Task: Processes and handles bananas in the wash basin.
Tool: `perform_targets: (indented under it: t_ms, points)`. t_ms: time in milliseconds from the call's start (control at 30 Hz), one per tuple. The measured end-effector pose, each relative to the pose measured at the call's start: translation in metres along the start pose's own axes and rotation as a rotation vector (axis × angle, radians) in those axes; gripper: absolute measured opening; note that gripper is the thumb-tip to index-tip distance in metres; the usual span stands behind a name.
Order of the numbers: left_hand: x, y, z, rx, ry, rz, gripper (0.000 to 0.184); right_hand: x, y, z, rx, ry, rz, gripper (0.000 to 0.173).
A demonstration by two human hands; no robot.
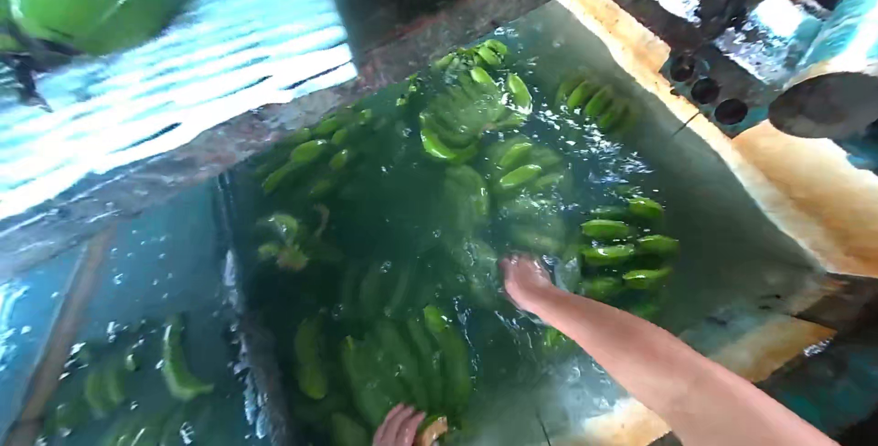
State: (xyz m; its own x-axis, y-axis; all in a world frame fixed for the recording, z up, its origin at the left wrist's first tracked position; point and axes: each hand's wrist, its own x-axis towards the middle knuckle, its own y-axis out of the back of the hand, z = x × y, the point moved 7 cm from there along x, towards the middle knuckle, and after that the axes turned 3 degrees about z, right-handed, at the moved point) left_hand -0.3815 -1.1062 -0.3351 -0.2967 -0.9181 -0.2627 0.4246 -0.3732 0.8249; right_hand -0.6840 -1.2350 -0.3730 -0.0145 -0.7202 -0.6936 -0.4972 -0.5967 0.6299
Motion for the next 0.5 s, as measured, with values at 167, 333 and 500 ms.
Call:
perform_targets:
  t_ms: [167, 333, 500]
  points:
    - [0.006, -0.009, 0.010, 0.012, 0.063, 0.027, 0.036, -0.046, -0.066, 0.039, -0.068, -0.084, -0.258, 0.056]
    - [0.010, -0.011, 0.021, 0.105, 0.160, -0.055, 0.029, -0.038, -0.058, -0.001, -0.293, -0.027, -0.301, 0.052]
    - [0.012, -0.013, 0.027, 0.052, 0.177, -0.076, 0.036, 0.006, -0.067, 0.020, 0.025, -0.269, -0.132, 0.049]
